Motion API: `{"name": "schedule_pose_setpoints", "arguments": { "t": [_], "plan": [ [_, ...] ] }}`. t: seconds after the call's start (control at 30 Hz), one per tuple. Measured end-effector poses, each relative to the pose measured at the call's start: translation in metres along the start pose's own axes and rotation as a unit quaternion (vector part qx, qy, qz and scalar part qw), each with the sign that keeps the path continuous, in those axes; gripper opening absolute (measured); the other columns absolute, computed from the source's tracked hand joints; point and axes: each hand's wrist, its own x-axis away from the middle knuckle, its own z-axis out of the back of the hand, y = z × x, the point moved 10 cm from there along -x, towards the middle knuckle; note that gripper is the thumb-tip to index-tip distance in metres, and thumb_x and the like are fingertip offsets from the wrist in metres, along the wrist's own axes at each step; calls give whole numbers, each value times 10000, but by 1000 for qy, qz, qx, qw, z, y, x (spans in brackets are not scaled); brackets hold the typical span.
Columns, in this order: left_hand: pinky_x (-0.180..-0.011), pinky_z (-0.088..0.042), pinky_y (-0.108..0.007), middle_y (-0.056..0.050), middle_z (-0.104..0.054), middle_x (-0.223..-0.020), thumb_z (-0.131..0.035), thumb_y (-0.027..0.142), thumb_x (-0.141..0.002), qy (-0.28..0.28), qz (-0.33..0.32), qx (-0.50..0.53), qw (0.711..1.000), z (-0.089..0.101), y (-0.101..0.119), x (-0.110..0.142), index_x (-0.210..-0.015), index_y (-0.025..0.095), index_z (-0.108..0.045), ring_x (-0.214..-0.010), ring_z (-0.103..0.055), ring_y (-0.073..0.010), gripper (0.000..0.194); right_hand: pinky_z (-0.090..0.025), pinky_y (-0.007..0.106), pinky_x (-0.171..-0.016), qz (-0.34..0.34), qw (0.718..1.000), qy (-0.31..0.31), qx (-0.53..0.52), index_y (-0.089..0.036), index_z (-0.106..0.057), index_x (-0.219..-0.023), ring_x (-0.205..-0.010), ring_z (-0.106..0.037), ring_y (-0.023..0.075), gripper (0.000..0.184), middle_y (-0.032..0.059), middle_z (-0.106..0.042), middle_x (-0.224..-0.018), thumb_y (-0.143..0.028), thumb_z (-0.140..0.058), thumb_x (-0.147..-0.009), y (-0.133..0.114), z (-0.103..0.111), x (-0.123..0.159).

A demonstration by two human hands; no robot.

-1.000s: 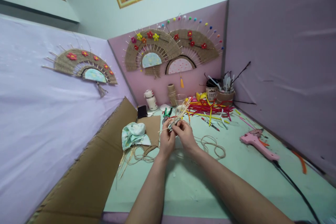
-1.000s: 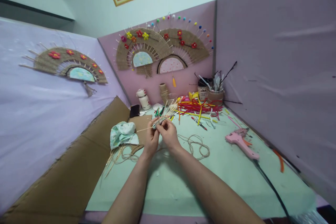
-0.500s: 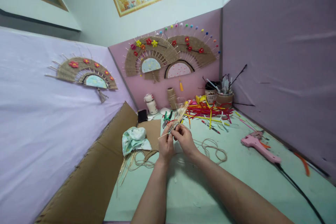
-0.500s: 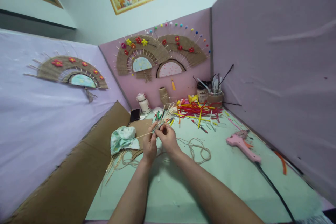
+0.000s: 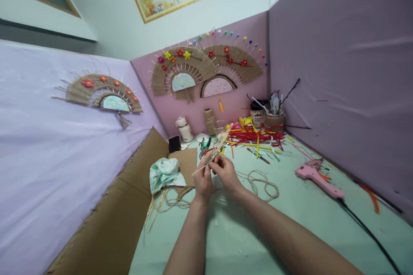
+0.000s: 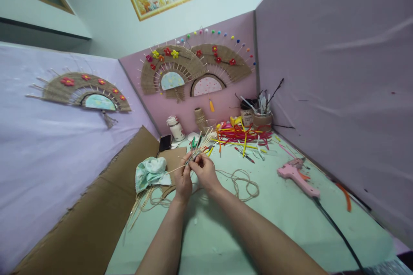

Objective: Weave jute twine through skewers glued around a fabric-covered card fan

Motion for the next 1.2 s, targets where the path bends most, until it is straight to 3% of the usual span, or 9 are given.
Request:
{"name": "schedule_pose_setpoints", "arguments": {
  "t": [0.47,1.2],
  "plan": [
    [-966,-453,-396,-107,-634,-1187,-362,297,-901,22,-7,-26,999,4,-5,5,-1211,163,-574,-1134,-565,-222,399,-359,249,-530,-8,1000,-6,-26,-210,-398,-582,-561,-415,116,265,-35,-420,-618,-301,-601,-725,-5,-4,5],
    [-929,-489,-391,-115,-651,-1158,-410,311,-894,39,-57,-27,997,7,12,5,-1169,162,-609,-1065,-613,-223,371,-364,255,-581,5,1000,-1,5,-207,-395,-540,-630,-421,135,251,-22,-436,-622,-251,-572,-712,-11,-2,6]
  ]
}}
